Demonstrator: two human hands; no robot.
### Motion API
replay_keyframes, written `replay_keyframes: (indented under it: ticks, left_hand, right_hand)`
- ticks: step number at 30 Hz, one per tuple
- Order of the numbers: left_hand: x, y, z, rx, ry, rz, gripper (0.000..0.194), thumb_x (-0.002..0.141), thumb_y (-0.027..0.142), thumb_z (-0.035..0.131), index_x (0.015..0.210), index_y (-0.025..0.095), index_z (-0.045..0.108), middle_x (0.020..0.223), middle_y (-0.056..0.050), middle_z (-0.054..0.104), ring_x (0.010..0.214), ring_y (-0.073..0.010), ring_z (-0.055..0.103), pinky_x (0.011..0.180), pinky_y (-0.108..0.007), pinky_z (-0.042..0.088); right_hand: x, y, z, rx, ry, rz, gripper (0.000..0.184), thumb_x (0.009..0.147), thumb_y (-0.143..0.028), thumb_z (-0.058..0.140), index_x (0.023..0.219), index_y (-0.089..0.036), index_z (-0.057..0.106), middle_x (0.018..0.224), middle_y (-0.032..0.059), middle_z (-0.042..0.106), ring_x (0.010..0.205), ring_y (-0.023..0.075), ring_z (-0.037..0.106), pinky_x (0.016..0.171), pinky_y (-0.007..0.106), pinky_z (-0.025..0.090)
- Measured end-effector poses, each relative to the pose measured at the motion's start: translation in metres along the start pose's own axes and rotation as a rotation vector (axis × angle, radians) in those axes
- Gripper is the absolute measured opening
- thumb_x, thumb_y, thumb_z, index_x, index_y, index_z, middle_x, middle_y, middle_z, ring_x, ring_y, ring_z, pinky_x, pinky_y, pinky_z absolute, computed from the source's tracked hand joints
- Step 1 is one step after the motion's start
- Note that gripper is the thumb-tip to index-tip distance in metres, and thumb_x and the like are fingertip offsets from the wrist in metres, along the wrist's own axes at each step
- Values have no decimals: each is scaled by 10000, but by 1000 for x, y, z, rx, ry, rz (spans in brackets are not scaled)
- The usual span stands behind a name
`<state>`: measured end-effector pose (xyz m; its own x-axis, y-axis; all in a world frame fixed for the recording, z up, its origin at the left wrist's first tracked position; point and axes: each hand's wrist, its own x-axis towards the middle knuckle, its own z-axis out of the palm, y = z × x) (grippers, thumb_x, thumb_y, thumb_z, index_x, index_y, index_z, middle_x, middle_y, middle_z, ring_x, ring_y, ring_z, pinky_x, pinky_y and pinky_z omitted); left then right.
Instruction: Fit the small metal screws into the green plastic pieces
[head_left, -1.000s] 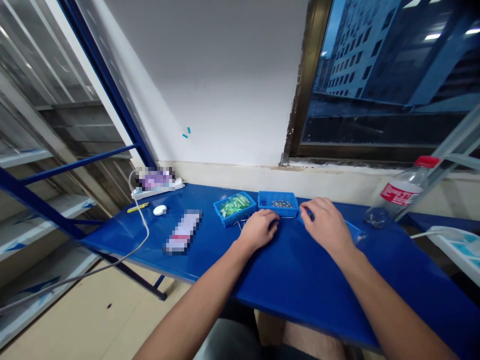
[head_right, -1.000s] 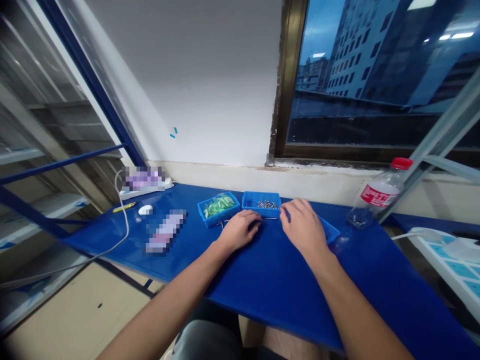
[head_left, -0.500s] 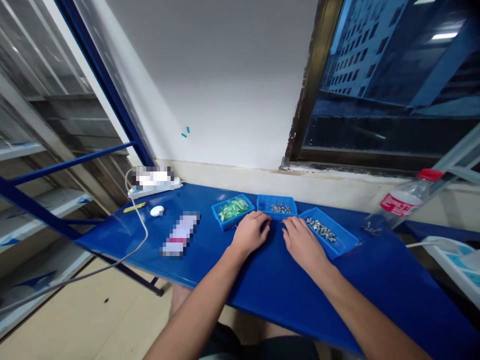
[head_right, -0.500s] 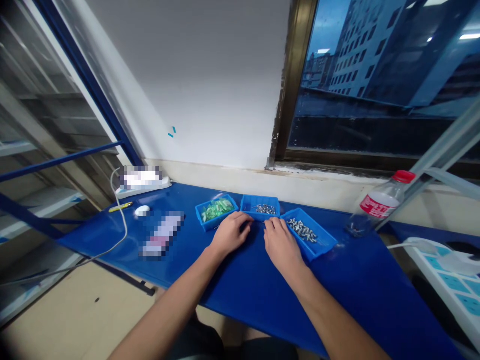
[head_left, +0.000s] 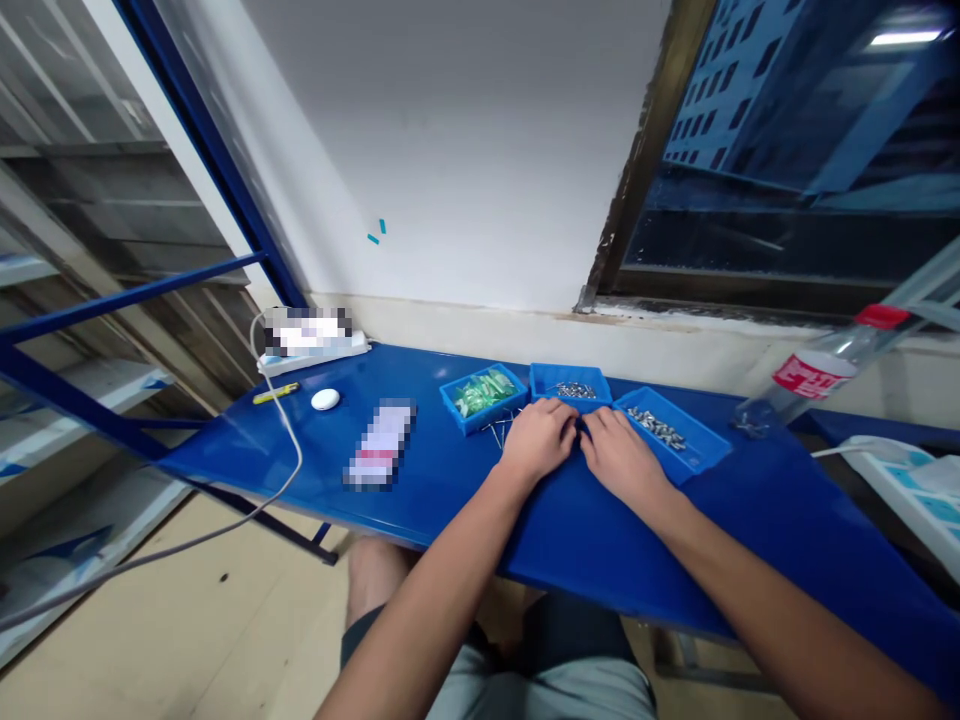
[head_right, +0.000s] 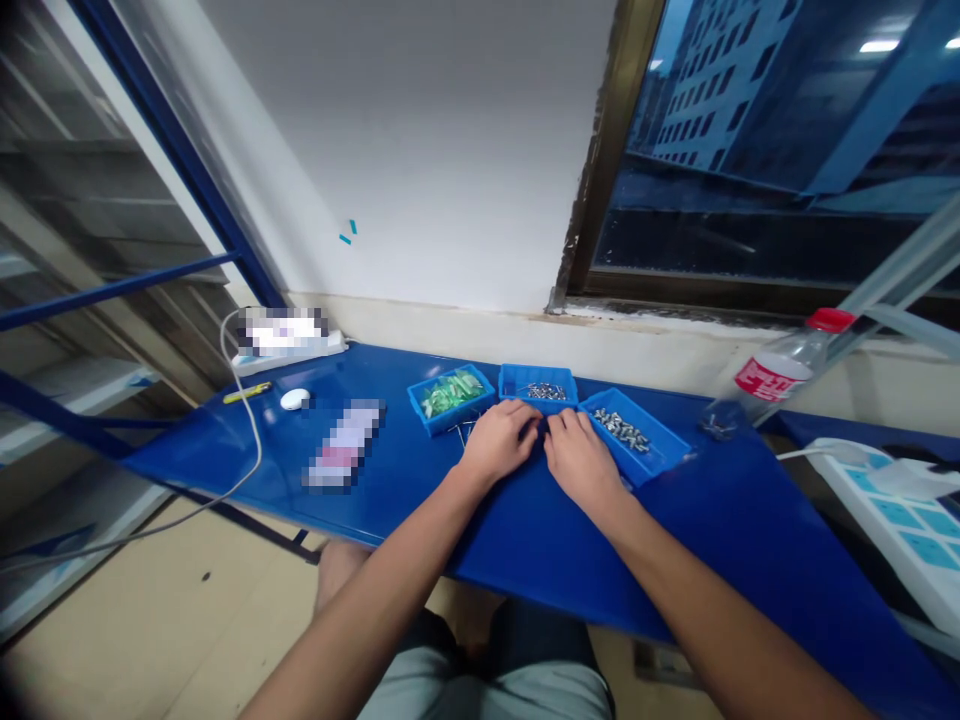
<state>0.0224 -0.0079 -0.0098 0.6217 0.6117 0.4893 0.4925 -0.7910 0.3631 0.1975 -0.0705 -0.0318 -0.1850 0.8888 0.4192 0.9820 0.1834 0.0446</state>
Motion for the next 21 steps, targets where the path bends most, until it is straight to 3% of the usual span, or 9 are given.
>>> replay_keyframes:
  ticks: [5,11,17,21]
  left_hand:
    - [-9,-2,-6,78,-41,24,216,1013,236,517,1144,192,684,1127,-84,716,1057,-252,644,913,-383,514]
    - [-14,1,-12,150,-88,78,222,1042,264,483,1120,199,681,1097,-94,700,1036,-252,629,905,-389,497]
    - [-11,-3,-7,87,-28,83,227,1033,251,498,1126,192,696,1098,-97,716,1037,-254,644,919,-388,510]
    - [-3,-9,-1,-61,46,50,217,1017,228,524,1129,188,705,1118,-91,738,1060,-242,670,976,-372,529]
  right_hand:
    - [1,-3,-2,-34,-62,26,270,1020,-167,453,1196,-125,654,1112,177,626,1069,332,563,968,446,468]
    - [2,-9,-2,-76,-117,31,268,1018,-126,445,1132,-170,684,1189,164,636,1074,304,582,917,390,482]
    - [4,-8,-8,-95,-152,-48,232,1019,-119,468,1061,-191,685,1057,119,692,1033,278,600,787,355,498]
    - [6,-3,-8,-56,-95,-135,216,1003,-130,487,1071,-189,683,1053,121,702,1041,284,611,812,365,516]
